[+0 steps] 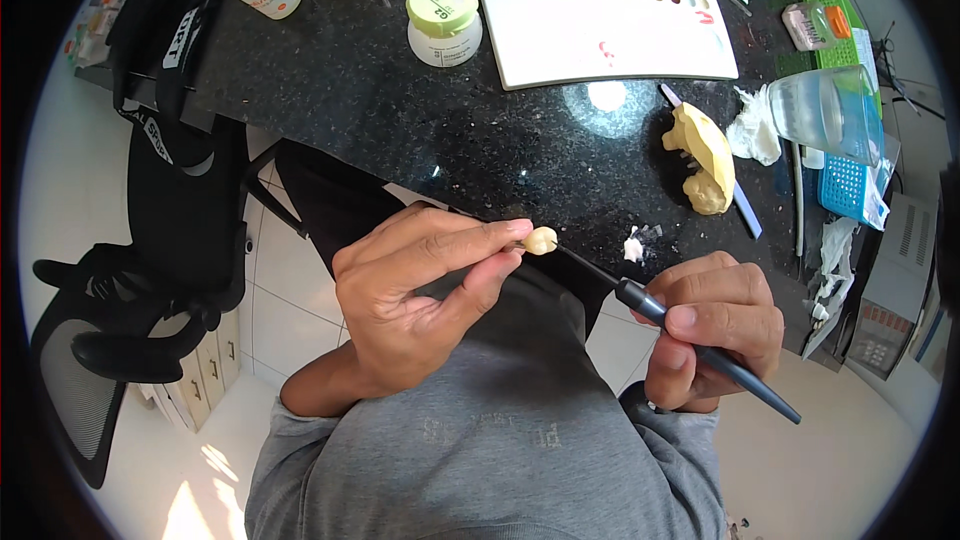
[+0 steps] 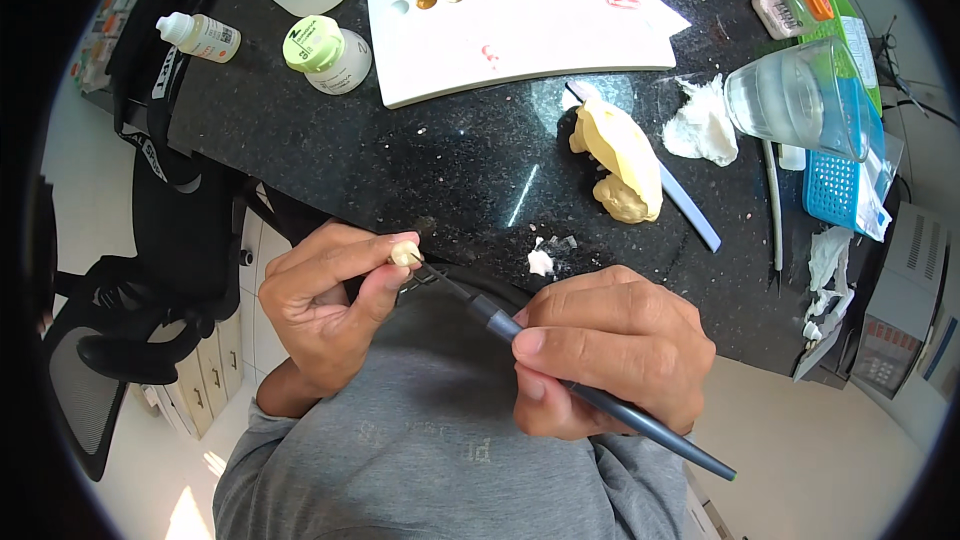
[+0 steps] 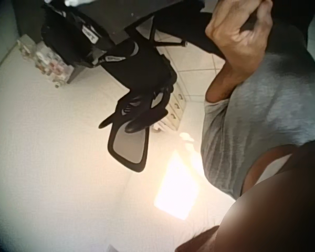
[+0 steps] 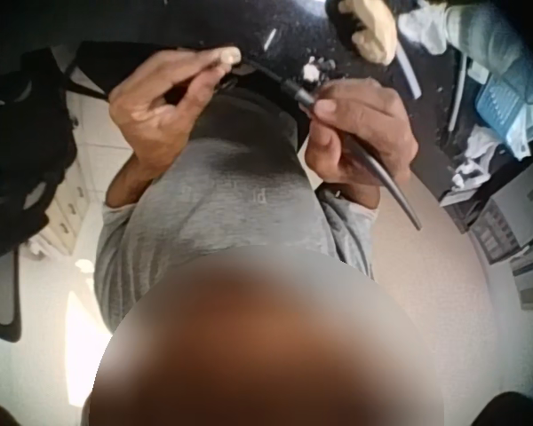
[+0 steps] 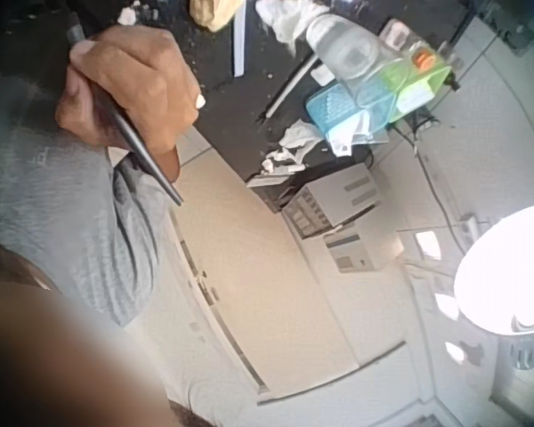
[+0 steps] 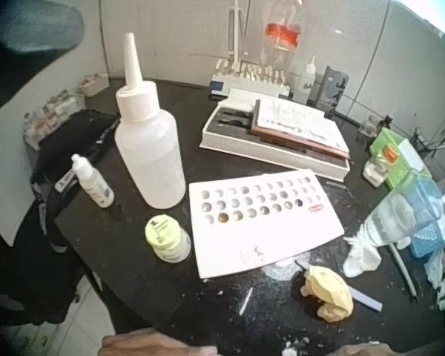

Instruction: Staining and glazing a dental crown at a laboratory bench using a brush and color palette.

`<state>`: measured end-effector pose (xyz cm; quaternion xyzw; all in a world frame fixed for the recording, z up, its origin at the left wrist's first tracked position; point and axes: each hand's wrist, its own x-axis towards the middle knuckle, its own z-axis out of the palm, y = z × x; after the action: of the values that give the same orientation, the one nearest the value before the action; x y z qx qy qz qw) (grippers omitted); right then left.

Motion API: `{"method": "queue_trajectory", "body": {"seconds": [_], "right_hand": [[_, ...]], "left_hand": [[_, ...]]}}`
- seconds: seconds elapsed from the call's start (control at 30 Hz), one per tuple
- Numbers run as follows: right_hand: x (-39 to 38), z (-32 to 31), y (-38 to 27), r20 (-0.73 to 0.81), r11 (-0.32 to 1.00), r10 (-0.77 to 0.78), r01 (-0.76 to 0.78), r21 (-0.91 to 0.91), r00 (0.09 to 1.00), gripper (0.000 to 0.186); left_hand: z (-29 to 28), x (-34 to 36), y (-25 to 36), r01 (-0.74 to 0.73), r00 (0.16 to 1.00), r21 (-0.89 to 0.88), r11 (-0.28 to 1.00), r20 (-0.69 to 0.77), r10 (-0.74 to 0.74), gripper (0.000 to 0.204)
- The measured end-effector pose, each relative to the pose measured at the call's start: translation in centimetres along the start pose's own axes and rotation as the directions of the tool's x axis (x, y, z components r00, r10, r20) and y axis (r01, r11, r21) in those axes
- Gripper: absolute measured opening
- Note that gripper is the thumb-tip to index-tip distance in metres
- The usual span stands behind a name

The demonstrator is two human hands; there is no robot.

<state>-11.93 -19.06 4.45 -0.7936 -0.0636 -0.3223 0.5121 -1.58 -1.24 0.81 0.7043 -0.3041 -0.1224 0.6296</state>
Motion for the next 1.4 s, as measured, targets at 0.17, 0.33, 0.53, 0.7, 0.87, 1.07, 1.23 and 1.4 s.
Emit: {"method": "queue_trajectory", "body": {"seconds": [0.17,0.33,0.53,0.7,0.87,1.07,1.23,1.4], "right_hand": [[-0.2,-0.1,0.0,0.012,1.0,0.004,-0.004,0.007,1.0,0.026],[-0.1,0.0,0.0,-0.008,1.0,0.009,-0.009,0.013,1.0,0.026],[-0.2,0.1,0.1,0.0,1.0,0.004,-0.004,0.006,1.0,0.026],[0.0,-0.1,0.0,0.005,0.999,-0.019,0.019,0.032,1.0,0.025],[2.2,-3.5,-0.7,-0.099,0.984,-0.088,0.071,-0.163,0.991,0.02],[6.0,-5.5,0.8,-0.169,0.833,0.04,-0.126,-0.539,0.985,0.012],[6.3,-5.6,2.6,-0.199,0.824,0.172,-0.252,-0.508,0.965,0.012],[6.2,-5.7,3.2,-0.177,0.822,0.195,-0.259,-0.507,0.965,0.012]], "left_hand": [[0.0,-0.1,-0.2,0.018,1.0,-0.008,1.0,-0.003,-0.018,0.026],[0.0,-0.1,-0.1,0.008,1.0,-0.001,1.0,0.003,-0.008,0.025],[0.0,-0.1,-0.1,0.007,1.0,0.015,1.0,-0.002,-0.007,0.025],[0.2,-0.1,-0.1,0.012,1.0,0.013,1.0,-0.006,-0.012,0.025],[0.1,-0.1,-0.2,0.061,0.998,-0.064,0.996,0.023,-0.06,0.024],[0.4,-0.6,-0.5,0.058,0.998,-0.16,0.985,0.037,-0.053,0.021],[0.2,-0.3,-0.8,0.078,0.996,-0.179,0.981,0.062,-0.068,0.02],[0.0,-0.3,-1.2,0.082,0.995,-0.212,0.974,0.076,-0.067,0.02]]}}
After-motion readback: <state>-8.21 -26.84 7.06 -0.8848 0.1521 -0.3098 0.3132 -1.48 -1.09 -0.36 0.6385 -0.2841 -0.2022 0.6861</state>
